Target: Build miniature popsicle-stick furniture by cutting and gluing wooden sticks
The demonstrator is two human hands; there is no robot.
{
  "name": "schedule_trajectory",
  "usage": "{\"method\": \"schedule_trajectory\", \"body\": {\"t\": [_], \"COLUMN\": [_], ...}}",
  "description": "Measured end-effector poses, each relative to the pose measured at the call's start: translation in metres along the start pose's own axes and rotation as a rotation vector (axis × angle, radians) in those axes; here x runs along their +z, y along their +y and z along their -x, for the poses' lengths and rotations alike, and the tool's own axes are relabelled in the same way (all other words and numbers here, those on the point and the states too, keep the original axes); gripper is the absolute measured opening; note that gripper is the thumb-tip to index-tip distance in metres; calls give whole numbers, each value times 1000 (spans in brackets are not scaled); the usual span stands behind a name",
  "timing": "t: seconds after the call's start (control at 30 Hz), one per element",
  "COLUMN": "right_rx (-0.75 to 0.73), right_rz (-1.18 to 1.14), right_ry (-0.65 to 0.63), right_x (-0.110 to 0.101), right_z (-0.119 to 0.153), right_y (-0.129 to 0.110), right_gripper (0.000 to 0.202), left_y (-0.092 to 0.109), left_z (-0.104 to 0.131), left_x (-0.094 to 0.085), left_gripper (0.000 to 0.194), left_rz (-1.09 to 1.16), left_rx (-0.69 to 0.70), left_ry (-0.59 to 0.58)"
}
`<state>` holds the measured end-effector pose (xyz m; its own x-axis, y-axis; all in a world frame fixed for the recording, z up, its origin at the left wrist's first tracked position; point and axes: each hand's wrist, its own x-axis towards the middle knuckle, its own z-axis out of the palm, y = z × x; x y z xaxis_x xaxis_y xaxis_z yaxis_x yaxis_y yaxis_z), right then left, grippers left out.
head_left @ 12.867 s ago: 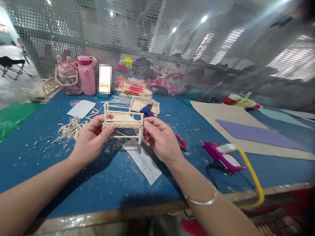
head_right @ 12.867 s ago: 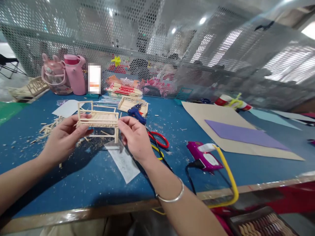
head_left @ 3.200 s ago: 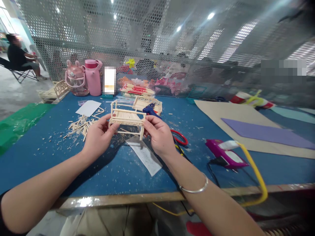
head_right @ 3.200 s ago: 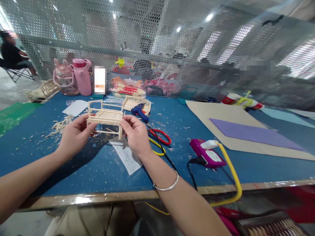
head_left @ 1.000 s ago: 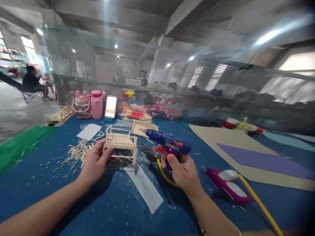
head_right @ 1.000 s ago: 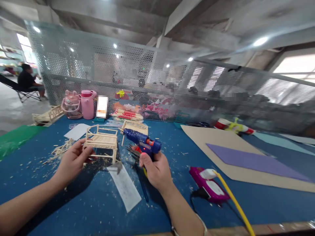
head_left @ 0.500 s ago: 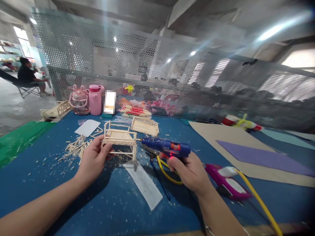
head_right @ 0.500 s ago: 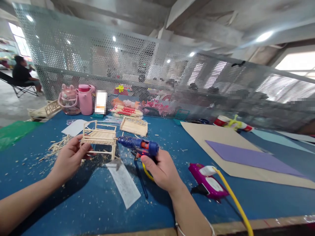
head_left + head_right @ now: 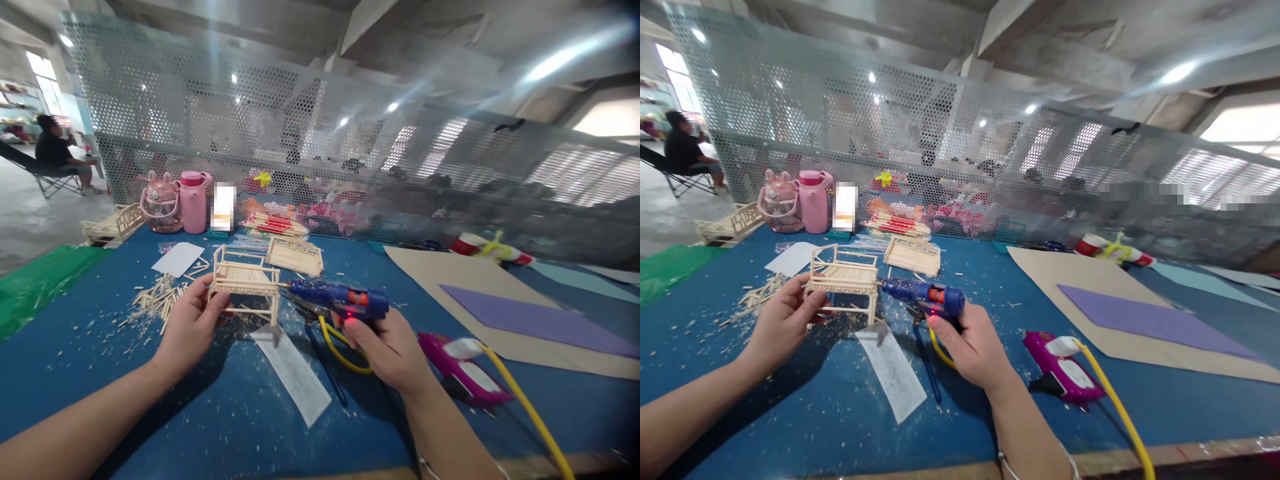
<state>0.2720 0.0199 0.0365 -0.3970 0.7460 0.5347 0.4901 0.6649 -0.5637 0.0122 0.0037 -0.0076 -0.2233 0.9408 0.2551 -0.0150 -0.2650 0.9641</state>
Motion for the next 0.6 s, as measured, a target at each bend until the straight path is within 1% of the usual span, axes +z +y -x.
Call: {"method": "schedule_trajectory", "body": {"t": [0.3,0.47,0.6], "right_rx": [23,11,5], "right_rz": [-21,-17,-10], "right_ry": [58,13,2], "right_x": [2,4,1], "right_z": [3,1,0], "right_y": [4,1,-1], "right_gripper": [37,35,33], "left_y": [-1,1,2], "left_z": [0,1,1], "left_x": [0,0,0], "left_gripper": [42,42,42], "left_rz": [-17,-15,-14], "left_rx": [1,-4,-1], "left_ry": [-13,-14,-5]}}
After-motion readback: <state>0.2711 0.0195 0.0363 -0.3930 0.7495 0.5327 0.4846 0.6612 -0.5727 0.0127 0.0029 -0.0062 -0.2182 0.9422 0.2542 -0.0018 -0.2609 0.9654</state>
